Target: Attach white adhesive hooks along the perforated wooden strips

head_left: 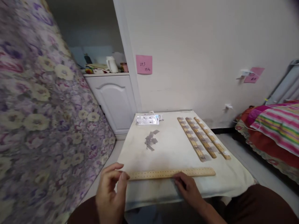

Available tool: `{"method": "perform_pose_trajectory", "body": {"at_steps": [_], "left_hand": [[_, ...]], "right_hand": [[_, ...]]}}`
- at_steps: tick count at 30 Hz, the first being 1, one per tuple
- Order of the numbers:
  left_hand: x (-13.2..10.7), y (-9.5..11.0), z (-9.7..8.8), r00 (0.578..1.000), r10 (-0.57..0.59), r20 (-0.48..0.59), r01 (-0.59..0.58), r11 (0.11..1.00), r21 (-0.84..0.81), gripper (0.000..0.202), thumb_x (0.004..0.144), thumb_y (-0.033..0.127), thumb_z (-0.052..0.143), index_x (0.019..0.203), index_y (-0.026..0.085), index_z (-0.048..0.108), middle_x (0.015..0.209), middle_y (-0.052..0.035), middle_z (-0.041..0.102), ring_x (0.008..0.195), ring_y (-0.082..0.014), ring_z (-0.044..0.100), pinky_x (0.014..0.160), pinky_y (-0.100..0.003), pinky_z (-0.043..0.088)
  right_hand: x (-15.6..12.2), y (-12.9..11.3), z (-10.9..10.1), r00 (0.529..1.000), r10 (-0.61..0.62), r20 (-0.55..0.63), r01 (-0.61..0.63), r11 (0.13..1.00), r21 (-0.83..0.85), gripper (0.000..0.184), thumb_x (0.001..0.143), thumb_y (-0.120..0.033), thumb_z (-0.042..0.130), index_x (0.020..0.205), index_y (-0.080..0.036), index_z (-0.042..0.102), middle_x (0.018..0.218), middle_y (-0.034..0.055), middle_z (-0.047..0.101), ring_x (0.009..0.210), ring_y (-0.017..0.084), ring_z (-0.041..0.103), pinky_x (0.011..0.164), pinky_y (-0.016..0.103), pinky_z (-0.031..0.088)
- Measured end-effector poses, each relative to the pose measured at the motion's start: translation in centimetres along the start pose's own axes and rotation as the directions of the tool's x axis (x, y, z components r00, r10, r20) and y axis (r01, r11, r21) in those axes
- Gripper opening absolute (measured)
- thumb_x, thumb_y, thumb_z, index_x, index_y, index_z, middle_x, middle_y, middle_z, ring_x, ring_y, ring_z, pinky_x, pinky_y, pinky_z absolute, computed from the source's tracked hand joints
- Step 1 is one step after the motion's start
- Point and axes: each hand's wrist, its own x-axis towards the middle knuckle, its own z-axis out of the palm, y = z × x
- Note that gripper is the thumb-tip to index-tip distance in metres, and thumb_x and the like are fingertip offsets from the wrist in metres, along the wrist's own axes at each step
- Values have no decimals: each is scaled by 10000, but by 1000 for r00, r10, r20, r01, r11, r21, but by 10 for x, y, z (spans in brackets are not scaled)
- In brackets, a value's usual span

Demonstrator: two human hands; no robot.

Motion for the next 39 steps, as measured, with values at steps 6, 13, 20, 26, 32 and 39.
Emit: {"method": "perform_pose_trajectory", "body": {"at_steps": [6, 13, 20, 26, 32, 39], "left_hand": [[-17, -93, 31, 975, -68, 209, 52, 995, 82, 251, 857, 443, 471, 923, 225, 578, 987, -49, 592, 963, -224, 575, 836, -372, 491], [-42, -130, 44, 981, -113, 156, 90, 985, 146, 280, 861, 386, 474, 1060, 219, 578, 1060, -70, 623, 1021, -241, 587, 876, -398, 496], [-49, -141, 47, 991, -74, 112, 58, 988, 140, 228, 871, 295, 451, 1042, 230, 587, 1031, -60, 641, 983, -217, 613, 854, -359, 516], [-52, -142, 50, 990, -98, 100, 86, 989, 118, 224, 871, 276, 440, 1036, 226, 583, 1026, -64, 635, 975, -217, 610, 833, -354, 523], [-52, -128, 48, 990, -101, 98, 90, 990, 108, 214, 878, 245, 427, 1022, 212, 581, 1004, -67, 628, 968, -209, 601, 839, -355, 511], [-53, -121, 47, 990, -98, 103, 87, 990, 107, 232, 877, 197, 409, 1033, 197, 581, 991, -71, 627, 976, -207, 595, 856, -357, 501]], "right_hand": [[57, -10, 9, 994, 90, 68, -88, 996, -36, 150, 827, -269, 495, 810, -199, 626, 675, 9, 621, 633, 165, 564, 598, 267, 420], [128, 3, 71, 997, 46, 65, -39, 994, -103, 215, 713, -167, 575, 923, -205, 601, 847, 20, 614, 651, 149, 566, 651, 282, 441], [158, 22, 108, 997, 76, -34, -81, 973, -217, 211, 691, -142, 567, 882, -218, 613, 856, 22, 608, 676, 160, 568, 629, 273, 423], [163, 25, 96, 993, 97, -61, -97, 995, -12, 174, 793, -302, 466, 735, -197, 593, 719, 29, 629, 673, 181, 577, 638, 290, 450], [149, 6, 98, 917, 323, 234, -389, 852, 350, 188, 750, -390, 474, 706, -208, 468, 589, -14, 602, 503, 147, 564, 445, 233, 405], [130, -30, 105, 956, 88, 281, -143, 972, 184, 194, 796, -324, 474, 810, -190, 613, 613, -2, 607, 550, 146, 553, 516, 250, 436]]}}
